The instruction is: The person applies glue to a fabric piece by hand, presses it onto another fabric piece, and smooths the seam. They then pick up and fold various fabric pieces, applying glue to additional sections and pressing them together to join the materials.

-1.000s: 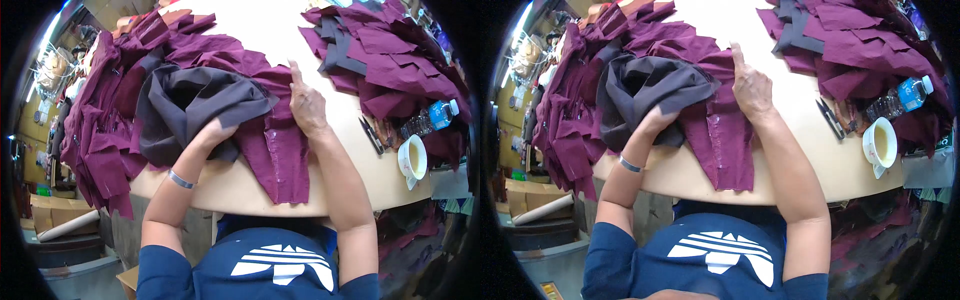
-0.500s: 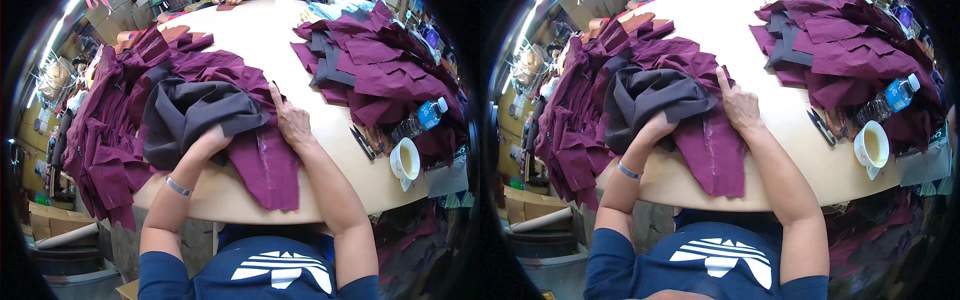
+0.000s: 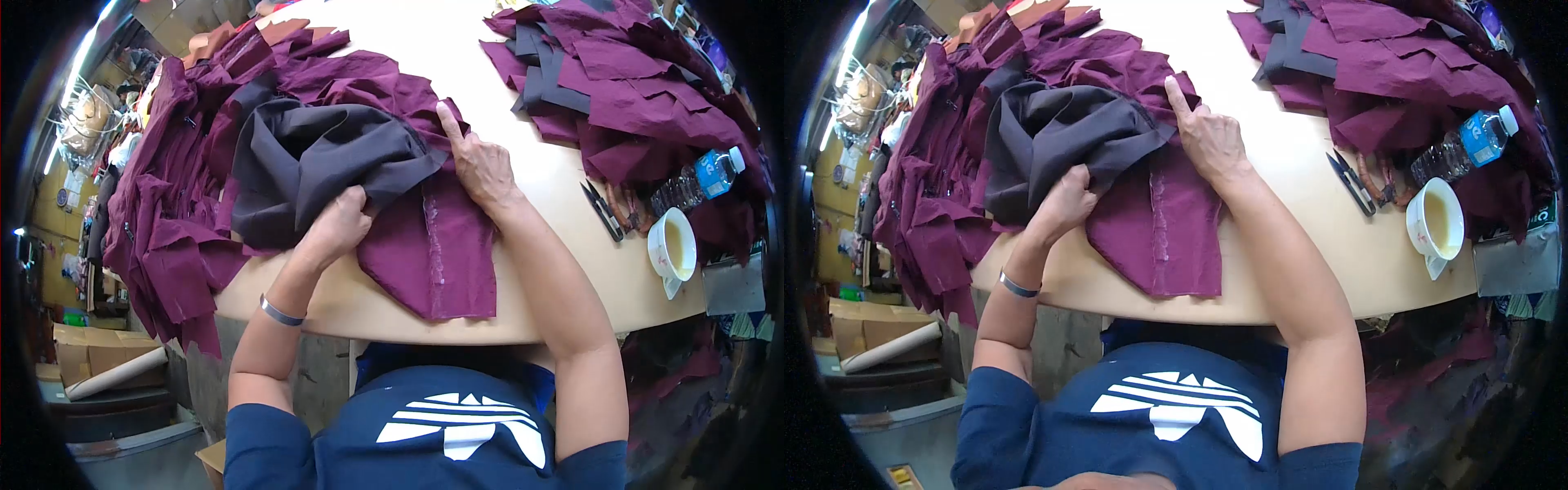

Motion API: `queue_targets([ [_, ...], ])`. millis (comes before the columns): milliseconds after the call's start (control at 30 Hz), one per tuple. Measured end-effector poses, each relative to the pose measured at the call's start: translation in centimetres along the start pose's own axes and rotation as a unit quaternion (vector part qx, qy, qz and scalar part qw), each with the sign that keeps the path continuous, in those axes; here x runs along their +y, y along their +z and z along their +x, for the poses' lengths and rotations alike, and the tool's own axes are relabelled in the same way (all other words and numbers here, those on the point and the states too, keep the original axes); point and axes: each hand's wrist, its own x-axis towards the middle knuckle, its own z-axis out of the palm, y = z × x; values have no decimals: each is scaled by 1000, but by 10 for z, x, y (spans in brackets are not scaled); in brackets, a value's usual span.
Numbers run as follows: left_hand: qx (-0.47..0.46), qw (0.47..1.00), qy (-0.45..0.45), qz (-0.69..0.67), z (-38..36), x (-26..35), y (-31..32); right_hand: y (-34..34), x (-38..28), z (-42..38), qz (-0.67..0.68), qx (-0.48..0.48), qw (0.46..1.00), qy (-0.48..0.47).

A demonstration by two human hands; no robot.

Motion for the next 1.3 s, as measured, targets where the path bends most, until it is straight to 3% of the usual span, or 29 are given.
queue_targets([
  [100,-6,964,118,-239,-14,9,4,0,2,1,9,18,1000,2],
  [200,-188,873,45,-449,-29,5,10,3,4,0,1,34,999,-10],
  [233,-208,874,22,-439,-31,7,1,4,4,0,1,32,999,-13],
  [267,-177,918,43,-353,-29,-3,2,3,4,0,0,30,999,-16],
  [333,-71,981,147,-108,-37,0,1,2,4,1,1,33,999,-20],
  [400,110,969,195,100,-54,25,1,3,4,0,4,42,999,-24],
  [433,200,935,213,203,-59,37,2,3,5,0,6,42,999,-22],
  [533,206,899,379,73,-43,33,23,4,4,0,13,38,999,-12],
  [600,125,914,384,39,-33,26,45,3,4,-1,17,32,999,-3],
  [800,145,930,337,-25,-30,18,59,-30,2,-5,159,-41,982,91],
  [967,182,928,318,63,-19,24,54,-15,9,-10,166,10,985,41],
  [1067,126,942,296,94,-4,27,41,-8,11,-8,169,19,984,44],
  [1200,162,919,346,94,14,14,44,-10,10,-6,179,21,982,53],
  [1233,167,917,353,88,13,14,44,-16,11,-7,206,-32,975,74],
  [1300,169,928,327,62,10,11,49,-27,8,-8,216,-43,973,65],
])
